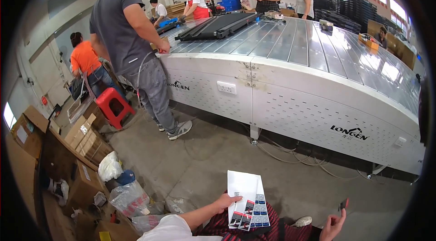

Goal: Applying identification and QR code labels to treadmills on an assembly line.

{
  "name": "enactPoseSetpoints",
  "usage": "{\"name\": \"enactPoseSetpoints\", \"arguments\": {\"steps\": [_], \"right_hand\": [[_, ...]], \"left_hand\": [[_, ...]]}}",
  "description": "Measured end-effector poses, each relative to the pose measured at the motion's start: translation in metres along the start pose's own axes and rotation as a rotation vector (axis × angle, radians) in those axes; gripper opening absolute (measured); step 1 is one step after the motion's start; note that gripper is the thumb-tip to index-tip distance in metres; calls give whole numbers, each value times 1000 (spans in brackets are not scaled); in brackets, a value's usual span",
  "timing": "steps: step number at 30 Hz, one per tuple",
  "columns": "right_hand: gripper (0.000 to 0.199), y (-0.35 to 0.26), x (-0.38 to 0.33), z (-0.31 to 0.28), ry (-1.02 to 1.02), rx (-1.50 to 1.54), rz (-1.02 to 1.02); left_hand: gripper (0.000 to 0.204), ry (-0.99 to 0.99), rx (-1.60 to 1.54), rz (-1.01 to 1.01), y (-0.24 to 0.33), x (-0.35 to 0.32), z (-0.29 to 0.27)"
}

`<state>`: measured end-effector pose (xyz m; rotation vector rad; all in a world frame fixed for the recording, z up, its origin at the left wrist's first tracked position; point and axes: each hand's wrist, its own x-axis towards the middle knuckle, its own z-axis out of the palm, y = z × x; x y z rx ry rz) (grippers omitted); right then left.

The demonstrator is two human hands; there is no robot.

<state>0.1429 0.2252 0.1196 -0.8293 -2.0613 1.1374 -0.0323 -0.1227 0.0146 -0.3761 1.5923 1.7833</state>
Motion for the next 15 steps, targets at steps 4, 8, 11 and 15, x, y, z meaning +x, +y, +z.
{"name": "enactPoseSetpoints", "arguments": {"steps": [4, 8, 11, 15], "right_hand": [[47, 10, 27, 45, -79, 126, -42], [46, 4, 62, 91, -140, 338, -127], [44, 12, 81, 127, -255, 300, -128], [54, 63, 80, 152, -475, -229, 1]], "left_hand": [[33, 98, 270, 320, 18, -13, 12], [30, 178, 628, 676, 36, -26, 13], [34, 362, 990, 823, 23, -18, 11], [30, 513, 1362, 971, 18, -14, 12]]}}
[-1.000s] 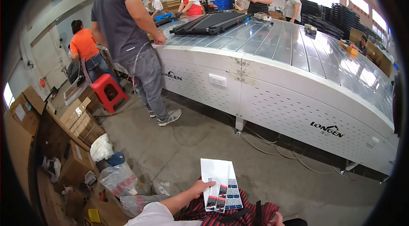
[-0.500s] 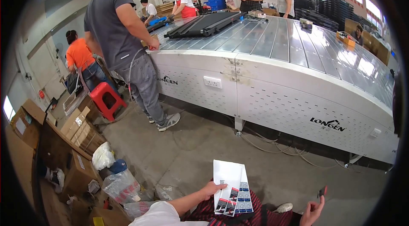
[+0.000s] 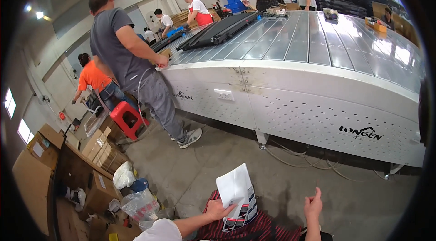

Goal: Applying identification and QR code labels to treadmills on an assembly line.

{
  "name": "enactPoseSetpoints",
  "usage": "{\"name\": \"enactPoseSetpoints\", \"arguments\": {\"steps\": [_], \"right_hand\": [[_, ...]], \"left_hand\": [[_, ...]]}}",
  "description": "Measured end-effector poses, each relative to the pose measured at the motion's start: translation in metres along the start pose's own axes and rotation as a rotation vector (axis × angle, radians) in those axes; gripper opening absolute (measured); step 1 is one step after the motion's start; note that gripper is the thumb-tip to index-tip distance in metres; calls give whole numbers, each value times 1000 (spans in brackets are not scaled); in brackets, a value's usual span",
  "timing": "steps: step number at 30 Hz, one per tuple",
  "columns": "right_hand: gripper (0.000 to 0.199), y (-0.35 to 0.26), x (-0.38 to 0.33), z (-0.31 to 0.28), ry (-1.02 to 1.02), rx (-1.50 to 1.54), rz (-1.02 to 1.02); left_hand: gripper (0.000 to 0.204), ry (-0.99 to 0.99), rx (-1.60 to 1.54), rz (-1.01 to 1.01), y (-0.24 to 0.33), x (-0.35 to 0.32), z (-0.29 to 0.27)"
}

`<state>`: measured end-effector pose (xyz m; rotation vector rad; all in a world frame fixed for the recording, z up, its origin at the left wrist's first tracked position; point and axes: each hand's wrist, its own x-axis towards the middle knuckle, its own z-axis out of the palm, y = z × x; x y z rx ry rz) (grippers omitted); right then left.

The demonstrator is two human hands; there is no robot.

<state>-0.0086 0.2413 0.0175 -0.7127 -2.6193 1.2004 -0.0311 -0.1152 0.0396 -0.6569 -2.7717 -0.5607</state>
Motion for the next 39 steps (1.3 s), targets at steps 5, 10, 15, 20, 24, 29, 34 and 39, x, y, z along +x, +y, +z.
{"name": "enactPoseSetpoints", "arguments": {"steps": [5, 10, 15, 20, 24, 29, 34, 39], "right_hand": [[58, -11, 18, 10, -288, 46, -117], [58, -10, 27, 6, -423, 1, -142], [59, -11, 35, 1, -413, 72, -89], [59, -11, 37, 3, -396, 129, -103], [58, -14, 39, 3, -392, 168, -96], [56, -15, 42, 7, -382, 176, -100], [55, -8, 46, 12, -360, 190, -99], [55, -7, 49, 16, -364, 246, -81]], "left_hand": [[28, 35, 4, 80, 7, 21, 7], [27, -103, -15, 114, 30, 35, 14], [24, -76, -41, 157, 34, 41, 21], [23, -28, 6, 161, 29, 34, 23], [23, -23, 5, 145, 28, 35, 22], [24, -54, 29, 144, 21, 30, 27], [25, -48, 27, 144, 28, 33, 25], [26, -45, 28, 140, 26, 31, 27]]}}
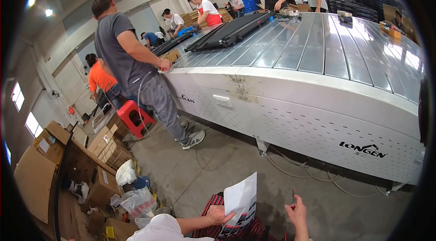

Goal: Applying identification and QR code labels to treadmills on an assembly line.

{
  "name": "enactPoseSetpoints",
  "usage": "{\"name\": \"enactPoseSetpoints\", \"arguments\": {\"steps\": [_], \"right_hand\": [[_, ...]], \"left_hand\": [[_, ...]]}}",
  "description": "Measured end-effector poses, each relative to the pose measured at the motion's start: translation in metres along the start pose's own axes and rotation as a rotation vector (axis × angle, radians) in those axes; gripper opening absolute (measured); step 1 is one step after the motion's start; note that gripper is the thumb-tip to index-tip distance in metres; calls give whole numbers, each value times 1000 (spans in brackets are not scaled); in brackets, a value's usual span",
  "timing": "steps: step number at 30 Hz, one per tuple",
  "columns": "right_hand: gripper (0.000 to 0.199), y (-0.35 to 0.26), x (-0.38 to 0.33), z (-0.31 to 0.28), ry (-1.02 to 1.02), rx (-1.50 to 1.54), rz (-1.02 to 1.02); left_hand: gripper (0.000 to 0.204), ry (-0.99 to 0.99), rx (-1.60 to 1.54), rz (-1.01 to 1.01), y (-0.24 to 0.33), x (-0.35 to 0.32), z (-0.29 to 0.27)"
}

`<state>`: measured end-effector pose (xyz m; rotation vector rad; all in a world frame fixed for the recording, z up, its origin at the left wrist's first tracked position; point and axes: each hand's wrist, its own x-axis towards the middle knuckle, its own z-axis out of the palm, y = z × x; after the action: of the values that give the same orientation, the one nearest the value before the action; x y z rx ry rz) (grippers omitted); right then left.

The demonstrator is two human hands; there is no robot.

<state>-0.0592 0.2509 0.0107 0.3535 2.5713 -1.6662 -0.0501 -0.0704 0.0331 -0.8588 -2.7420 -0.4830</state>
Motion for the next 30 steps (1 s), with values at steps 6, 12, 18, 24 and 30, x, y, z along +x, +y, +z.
{"name": "enactPoseSetpoints", "arguments": {"steps": [6, 12, 18, 24, 30], "right_hand": [[54, -3, 3, 2, -9, -5, 16], [54, -2, 8, 5, -9, -12, 11], [54, -1, 13, 9, -23, -10, 28], [53, 3, 15, 13, -21, -27, 12], [53, -2, 16, 13, -28, -36, 17]], "left_hand": [[26, 27, -27, 13, -2, -1, 1], [26, 0, -20, 1, -4, -1, -1], [26, 23, -26, -6, -5, -2, -3], [25, -1, -12, -28, -4, -3, -6], [24, -21, 3, -36, -4, -4, -9]]}}
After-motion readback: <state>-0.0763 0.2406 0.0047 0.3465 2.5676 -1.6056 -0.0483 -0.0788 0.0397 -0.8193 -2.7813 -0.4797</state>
